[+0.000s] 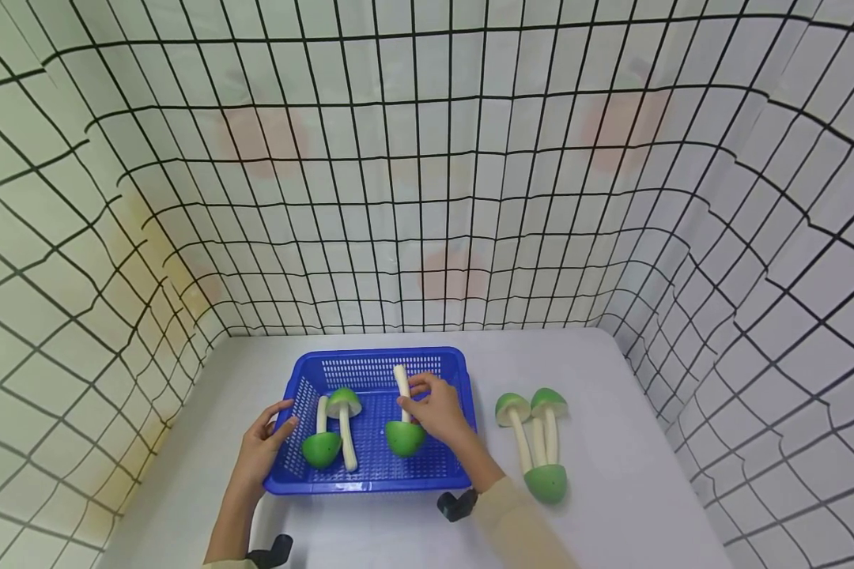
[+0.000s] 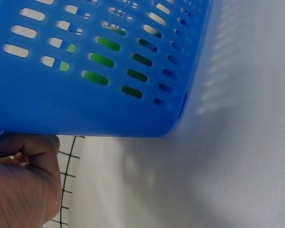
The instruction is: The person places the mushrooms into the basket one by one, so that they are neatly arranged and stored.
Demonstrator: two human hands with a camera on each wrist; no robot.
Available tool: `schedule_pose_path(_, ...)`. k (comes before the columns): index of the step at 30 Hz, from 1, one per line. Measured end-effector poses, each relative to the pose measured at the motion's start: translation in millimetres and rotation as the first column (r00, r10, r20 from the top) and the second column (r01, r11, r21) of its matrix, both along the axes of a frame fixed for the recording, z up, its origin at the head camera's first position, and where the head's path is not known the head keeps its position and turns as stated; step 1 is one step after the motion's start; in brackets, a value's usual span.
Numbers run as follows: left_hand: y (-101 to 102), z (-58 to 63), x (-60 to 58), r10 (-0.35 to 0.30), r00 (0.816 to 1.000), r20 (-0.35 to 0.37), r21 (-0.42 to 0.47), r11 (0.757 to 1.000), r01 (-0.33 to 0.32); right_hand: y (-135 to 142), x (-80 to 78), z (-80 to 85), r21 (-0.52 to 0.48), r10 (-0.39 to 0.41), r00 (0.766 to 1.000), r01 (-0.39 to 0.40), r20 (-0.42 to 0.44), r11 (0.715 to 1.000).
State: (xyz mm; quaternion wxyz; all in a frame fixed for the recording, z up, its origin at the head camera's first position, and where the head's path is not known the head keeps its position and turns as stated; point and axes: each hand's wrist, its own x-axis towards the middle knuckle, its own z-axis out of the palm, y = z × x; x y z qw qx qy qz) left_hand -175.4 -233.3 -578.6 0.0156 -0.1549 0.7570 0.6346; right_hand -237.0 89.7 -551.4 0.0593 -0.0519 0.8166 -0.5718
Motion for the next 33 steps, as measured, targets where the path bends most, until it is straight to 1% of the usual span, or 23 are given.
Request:
schedule_pose_path(2, -1.9, -7.8, -1.8, 0.006, 1.000, -0.003, -0.004, 1.000, -0.006, -2.5, -1.1, -1.2, 0.000, -0.008, 1.000, 0.008, 0.003, 1.000)
schedule_pose_path(5, -2.2, -11.7, -2.8, 0.009, 1.000, -0.015, -0.010, 1.000, -0.009, -5.6, -3.2, -2.5, 0.008, -0.024, 1.000, 0.024, 0.010, 1.000)
schedule_pose_path(13, 0.5, -9.4, -0.5, 0.016, 0.999, -0.028, -0.026, 1.000, -0.017, -16.2, -6.8, -10.4, 0.059, -0.019, 0.999, 0.017, 0.037, 0.998)
schedule_pose_path(22, 0.4, -11.9, -0.2, 0.027, 0.999, -0.021, -0.030, 0.999, -0.028, -31.7, -7.1, -16.2, 0.071, 0.005, 0.998, -0.009, 0.056, 0.997)
schedule_pose_path(33, 0.5, -12.4, -0.5, 0.024, 0.999, -0.034, -0.026, 0.999, -0.025, -50.9, -8.2, -26.8, 0.086, 0.019, 0.997, -0.026, 0.081, 0.996)
